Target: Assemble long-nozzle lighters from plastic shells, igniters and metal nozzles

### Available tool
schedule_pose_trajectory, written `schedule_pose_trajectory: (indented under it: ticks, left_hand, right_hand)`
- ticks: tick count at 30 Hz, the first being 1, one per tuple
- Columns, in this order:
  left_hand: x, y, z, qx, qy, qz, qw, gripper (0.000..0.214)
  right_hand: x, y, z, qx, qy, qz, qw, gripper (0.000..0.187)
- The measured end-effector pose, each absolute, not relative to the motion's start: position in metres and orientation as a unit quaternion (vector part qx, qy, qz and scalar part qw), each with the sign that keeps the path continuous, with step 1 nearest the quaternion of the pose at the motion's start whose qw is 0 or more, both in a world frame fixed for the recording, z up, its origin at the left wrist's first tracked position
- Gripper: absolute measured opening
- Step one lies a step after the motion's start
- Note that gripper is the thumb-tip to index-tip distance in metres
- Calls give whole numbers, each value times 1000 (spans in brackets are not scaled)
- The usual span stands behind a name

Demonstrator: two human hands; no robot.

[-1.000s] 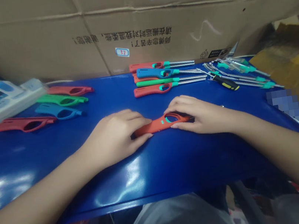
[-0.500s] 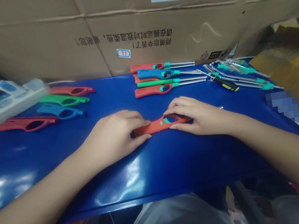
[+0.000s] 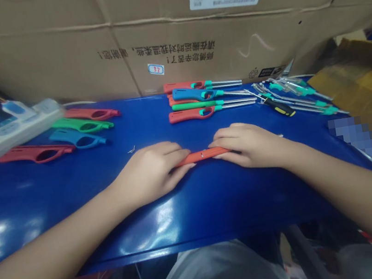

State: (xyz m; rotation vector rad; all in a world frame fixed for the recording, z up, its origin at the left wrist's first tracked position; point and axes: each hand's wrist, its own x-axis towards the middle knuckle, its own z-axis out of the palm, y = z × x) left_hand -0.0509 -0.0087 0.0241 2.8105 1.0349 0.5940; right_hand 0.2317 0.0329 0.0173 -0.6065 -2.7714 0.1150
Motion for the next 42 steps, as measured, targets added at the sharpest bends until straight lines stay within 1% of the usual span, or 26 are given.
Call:
schedule_pose_trajectory:
  ticks: [4, 9, 13, 16, 20, 23, 25, 28, 30, 34, 37, 42]
  left_hand:
    - [-50, -9, 23, 915, 331, 217, 75, 27]
    - [-53, -8, 25, 917, 331, 219, 32, 26]
    - [-54, -9, 30, 917, 337, 212, 17, 26]
    - [-52, -10, 34, 920, 344, 187, 26, 29]
    - [-50, -8, 34, 918, 363, 147, 57, 32]
    - [-50, -6, 31, 928, 347, 129, 27, 41]
    - [-51, -6, 30, 932, 339, 129, 19, 40]
    - [-53, -7, 30, 933, 331, 140, 25, 41]
    - [-54, -8, 28, 934, 322, 153, 27, 41]
    - [-52, -8, 22, 934, 308, 175, 34, 41]
    - [-50, -7, 19, 936, 303, 173, 46, 43]
    - [-51, -6, 22, 932, 326, 137, 74, 42]
  right_hand:
    - [231, 30, 20, -227, -961, 28, 153, 27]
    - [235, 29, 29, -258, -953, 60, 148, 27]
    - [240, 26, 37, -281, -946, 53, 154, 27]
    - [238, 22, 39, -300, -945, 38, 126, 32]
    - [231, 18, 43, -366, -929, 25, 55, 38]
    - [228, 17, 46, -387, -921, 49, 17, 42]
    - [228, 17, 46, -383, -920, 78, 28, 42]
    - [228, 18, 41, -321, -932, 143, 86, 35]
    - [227, 19, 36, -267, -942, 164, 118, 40]
    - [222, 16, 26, -221, -950, 137, 170, 29]
    - [221, 14, 22, -216, -951, 112, 191, 28]
    - [218, 14, 18, -235, -950, 92, 183, 31]
